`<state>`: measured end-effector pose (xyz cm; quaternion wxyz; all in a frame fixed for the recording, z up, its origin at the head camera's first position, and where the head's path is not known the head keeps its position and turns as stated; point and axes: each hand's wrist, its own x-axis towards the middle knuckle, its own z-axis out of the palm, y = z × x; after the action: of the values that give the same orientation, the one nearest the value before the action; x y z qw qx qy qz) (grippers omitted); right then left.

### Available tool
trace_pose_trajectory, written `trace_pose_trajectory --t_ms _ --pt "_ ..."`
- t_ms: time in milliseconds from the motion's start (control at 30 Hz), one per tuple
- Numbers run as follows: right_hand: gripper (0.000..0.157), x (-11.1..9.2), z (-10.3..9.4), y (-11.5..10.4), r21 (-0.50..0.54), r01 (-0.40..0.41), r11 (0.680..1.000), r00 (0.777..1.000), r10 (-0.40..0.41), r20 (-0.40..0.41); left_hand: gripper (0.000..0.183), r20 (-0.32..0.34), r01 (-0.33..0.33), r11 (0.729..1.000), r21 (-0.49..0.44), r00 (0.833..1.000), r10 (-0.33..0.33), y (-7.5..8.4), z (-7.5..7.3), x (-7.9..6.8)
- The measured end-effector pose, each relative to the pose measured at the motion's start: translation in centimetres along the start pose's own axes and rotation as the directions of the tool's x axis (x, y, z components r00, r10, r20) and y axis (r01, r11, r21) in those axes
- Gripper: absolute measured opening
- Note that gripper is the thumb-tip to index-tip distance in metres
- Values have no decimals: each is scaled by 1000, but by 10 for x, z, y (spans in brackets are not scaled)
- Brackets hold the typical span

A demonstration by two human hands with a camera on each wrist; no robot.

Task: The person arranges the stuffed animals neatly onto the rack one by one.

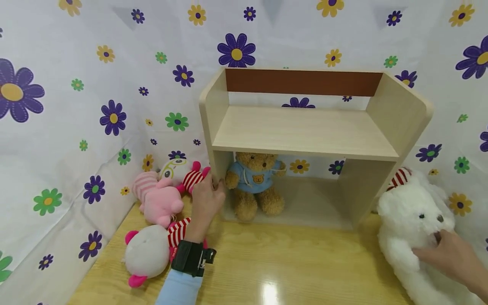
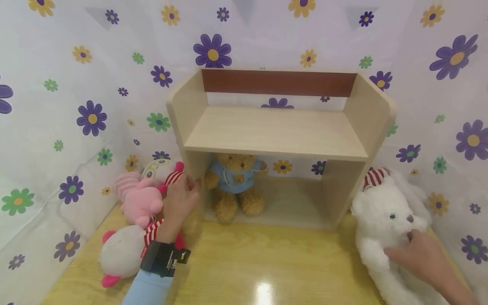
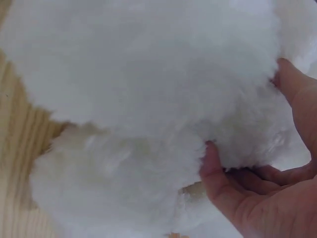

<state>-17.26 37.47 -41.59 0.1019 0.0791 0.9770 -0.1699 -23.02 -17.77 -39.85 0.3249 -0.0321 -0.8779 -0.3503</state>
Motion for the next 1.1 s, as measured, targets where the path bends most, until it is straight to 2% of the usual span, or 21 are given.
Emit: trace_pose_trajectory --t_ms 133,233,433,533,600,700,833,900,1000,1033,1100 --pt "104 -9 7 -8 39 17 999 996 -13 -93 16 -2 -1 1000 -1 1000 1 -1 1 1" --pt "101 -22 12 -16 70 59 996 982 -46 -181 13 -2 2 1000 -3 1000 -2 0 2 0" --pt "71 -45 21 -44 69 154 986 944 -126 -304 12 -10 2 1000 -6 1000 -3 0 3 -1" --pt "57 -51 32 -64 72 274 959 875 -218 -432 12 -18 9 1000 1 1000 -9 -2 4 -2" --pt "54 -52 40 -79 69 372 926 800 -282 -529 13 -18 18 1000 2 1000 -18 -2 4 -2" --pt "57 -49 52 -104 68 510 857 685 -358 -634 15 -6 35 999 1 999 -35 -3 3 -3" --pt "69 -36 66 -133 66 621 781 591 -411 -694 15 -5 43 999 3 999 -43 -4 3 -4" --pt "72 -27 72 -144 61 644 763 565 -420 -710 14 -13 32 999 4 999 -32 -4 4 -4" --pt "73 -13 79 -159 66 648 759 555 -411 -723 14 -24 9 1000 -1 1000 -9 -4 5 -4" --pt "71 -9 81 -163 80 643 762 565 -401 -721 14 -32 0 1000 -3 999 0 -4 5 -3" --pt "71 -1 83 -171 87 644 760 565 -396 -723 12 -41 -10 1000 -5 999 10 -4 5 -2"
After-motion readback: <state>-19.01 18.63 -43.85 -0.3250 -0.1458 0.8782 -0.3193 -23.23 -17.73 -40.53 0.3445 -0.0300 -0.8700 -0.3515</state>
